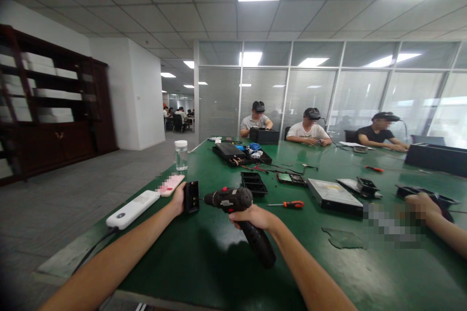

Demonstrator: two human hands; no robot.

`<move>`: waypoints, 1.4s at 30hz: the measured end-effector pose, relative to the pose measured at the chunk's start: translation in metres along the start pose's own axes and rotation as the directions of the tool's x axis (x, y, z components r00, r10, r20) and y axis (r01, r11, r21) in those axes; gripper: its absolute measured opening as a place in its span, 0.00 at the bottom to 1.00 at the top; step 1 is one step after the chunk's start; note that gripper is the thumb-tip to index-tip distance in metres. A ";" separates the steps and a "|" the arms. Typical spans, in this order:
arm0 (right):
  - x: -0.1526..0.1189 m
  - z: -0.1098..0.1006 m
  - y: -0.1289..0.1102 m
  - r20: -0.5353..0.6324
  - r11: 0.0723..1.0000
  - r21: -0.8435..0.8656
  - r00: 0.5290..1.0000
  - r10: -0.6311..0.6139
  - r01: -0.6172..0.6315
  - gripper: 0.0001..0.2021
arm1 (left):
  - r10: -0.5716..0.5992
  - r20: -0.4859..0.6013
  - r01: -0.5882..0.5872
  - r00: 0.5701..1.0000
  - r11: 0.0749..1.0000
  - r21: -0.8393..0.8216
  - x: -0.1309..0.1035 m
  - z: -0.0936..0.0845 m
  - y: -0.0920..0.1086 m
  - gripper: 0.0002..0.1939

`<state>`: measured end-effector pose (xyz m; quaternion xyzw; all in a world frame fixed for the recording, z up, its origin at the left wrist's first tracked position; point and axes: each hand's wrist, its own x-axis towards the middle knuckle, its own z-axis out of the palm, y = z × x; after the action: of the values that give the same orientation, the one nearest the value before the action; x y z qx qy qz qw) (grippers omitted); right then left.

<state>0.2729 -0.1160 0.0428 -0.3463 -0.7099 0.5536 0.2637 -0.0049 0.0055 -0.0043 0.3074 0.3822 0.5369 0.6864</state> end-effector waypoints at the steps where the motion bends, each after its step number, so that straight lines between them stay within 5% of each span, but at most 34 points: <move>1: 0.000 0.000 0.001 0.000 1.000 -0.002 1.000 0.003 -0.003 0.15 | -0.001 -0.006 0.001 1.000 1.000 -0.004 0.000 0.000 0.000 0.18; 42: 0.002 0.000 0.001 0.005 1.000 0.016 1.000 0.011 -0.012 0.15 | -0.002 -0.028 0.002 1.000 1.000 -0.018 -0.001 0.001 0.000 0.17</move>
<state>0.2721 -0.1148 0.0416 -0.3468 -0.7040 0.5619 0.2615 -0.0037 0.0048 -0.0036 0.2932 0.3870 0.5440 0.6843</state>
